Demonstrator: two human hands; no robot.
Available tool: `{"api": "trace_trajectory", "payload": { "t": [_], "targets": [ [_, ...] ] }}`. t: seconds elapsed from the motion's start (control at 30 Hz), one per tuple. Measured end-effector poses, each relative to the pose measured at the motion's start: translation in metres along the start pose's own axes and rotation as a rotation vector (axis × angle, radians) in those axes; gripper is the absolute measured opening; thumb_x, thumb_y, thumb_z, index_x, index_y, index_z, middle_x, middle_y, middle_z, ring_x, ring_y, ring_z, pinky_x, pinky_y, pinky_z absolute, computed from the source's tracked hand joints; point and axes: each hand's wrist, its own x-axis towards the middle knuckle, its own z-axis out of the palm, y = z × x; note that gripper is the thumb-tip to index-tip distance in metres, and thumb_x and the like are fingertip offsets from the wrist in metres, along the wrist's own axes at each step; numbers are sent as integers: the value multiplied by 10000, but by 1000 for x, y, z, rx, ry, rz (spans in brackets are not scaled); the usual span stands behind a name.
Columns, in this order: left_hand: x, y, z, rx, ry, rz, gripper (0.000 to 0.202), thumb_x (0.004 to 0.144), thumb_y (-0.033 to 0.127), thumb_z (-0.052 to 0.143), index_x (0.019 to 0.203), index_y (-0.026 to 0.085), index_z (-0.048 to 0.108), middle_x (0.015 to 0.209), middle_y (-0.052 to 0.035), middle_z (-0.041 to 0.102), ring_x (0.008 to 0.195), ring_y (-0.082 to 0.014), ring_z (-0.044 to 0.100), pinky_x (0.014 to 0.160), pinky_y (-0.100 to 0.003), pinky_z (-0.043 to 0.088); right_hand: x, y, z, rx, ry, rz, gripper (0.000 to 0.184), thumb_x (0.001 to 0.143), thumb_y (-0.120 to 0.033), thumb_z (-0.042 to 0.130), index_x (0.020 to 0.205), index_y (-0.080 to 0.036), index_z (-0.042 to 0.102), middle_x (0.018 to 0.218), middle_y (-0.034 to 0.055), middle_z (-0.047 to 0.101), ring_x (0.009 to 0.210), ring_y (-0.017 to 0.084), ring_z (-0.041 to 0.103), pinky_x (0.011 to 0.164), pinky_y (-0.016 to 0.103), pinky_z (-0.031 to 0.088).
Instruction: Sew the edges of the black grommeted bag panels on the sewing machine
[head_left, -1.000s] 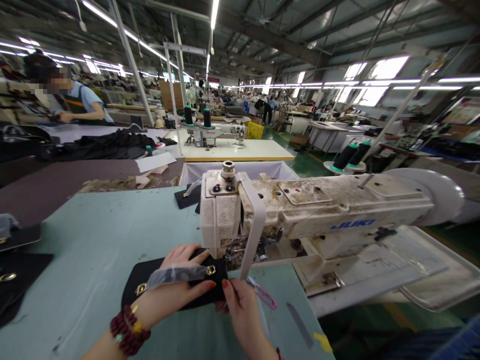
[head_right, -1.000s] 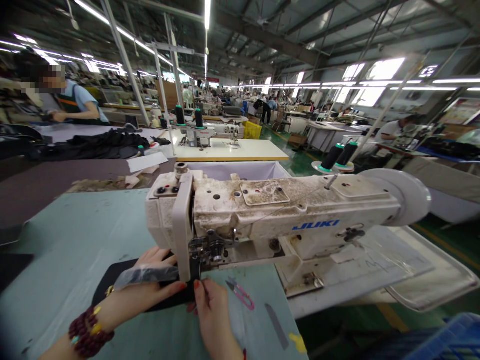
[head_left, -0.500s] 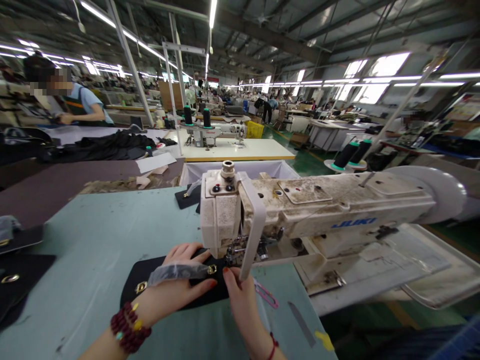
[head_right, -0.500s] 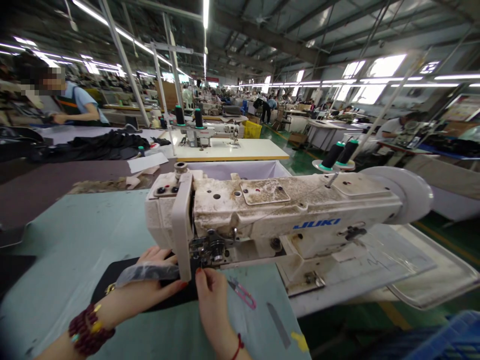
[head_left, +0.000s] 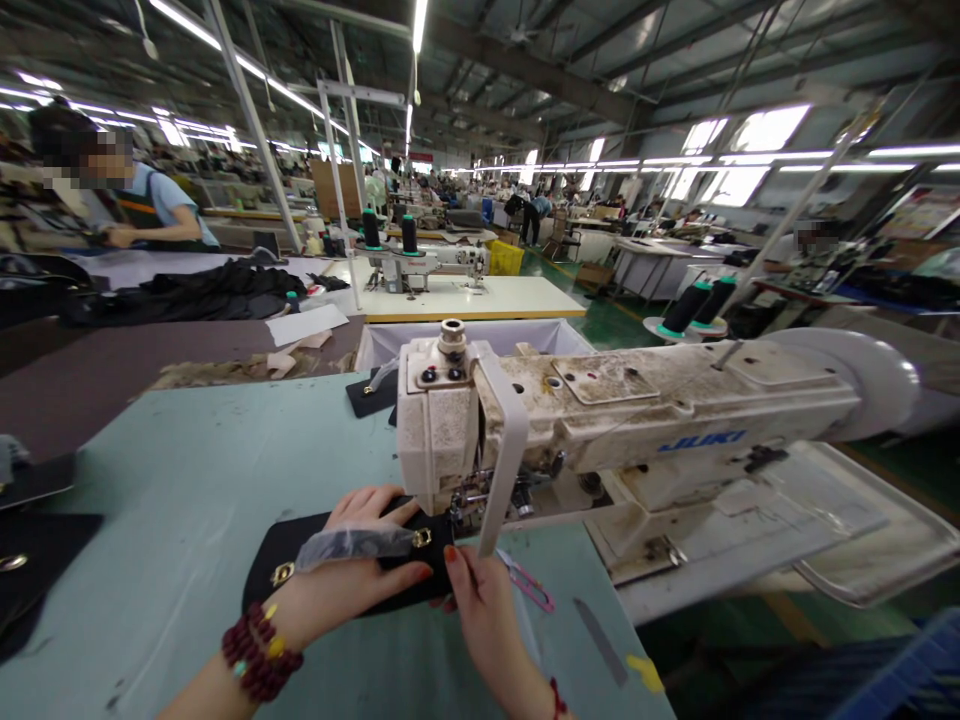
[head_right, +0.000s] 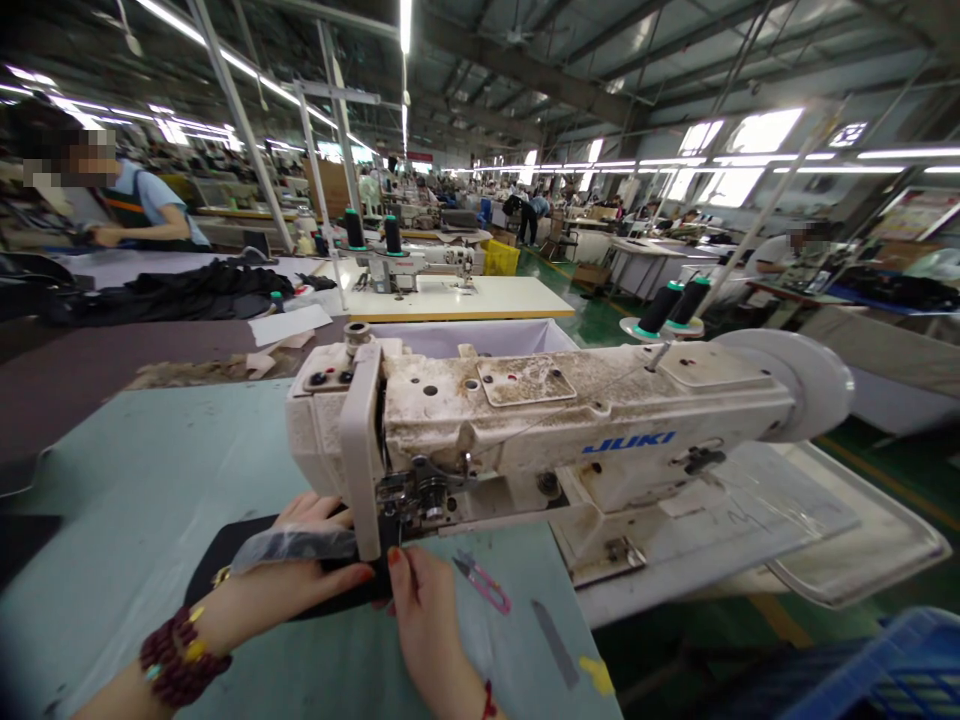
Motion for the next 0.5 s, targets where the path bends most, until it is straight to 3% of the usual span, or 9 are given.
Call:
{"api": "trace_trajectory", "payload": {
  "t": [0.27,0.5],
  "targets": [
    [0,-7,6,-1,49,2,414,806,585,588,1005,237,694,1031,-90,641,977,-301,573,877,-470,464,-11,17,-6,-40,-46,-39,552,959,-582,326,739,-143,579,663,58,626,588,90,576,533,158,392],
    [2,-10,5,-36,64,33,488,815,637,537,1091,260,676,1104,-76,635,1016,-289,574,913,-438,461,-13,17,-6,-73,-49,-81,560,972,-551,326,661,-142,549,620,55,609,572,80,560,558,158,389]
  ]
}}
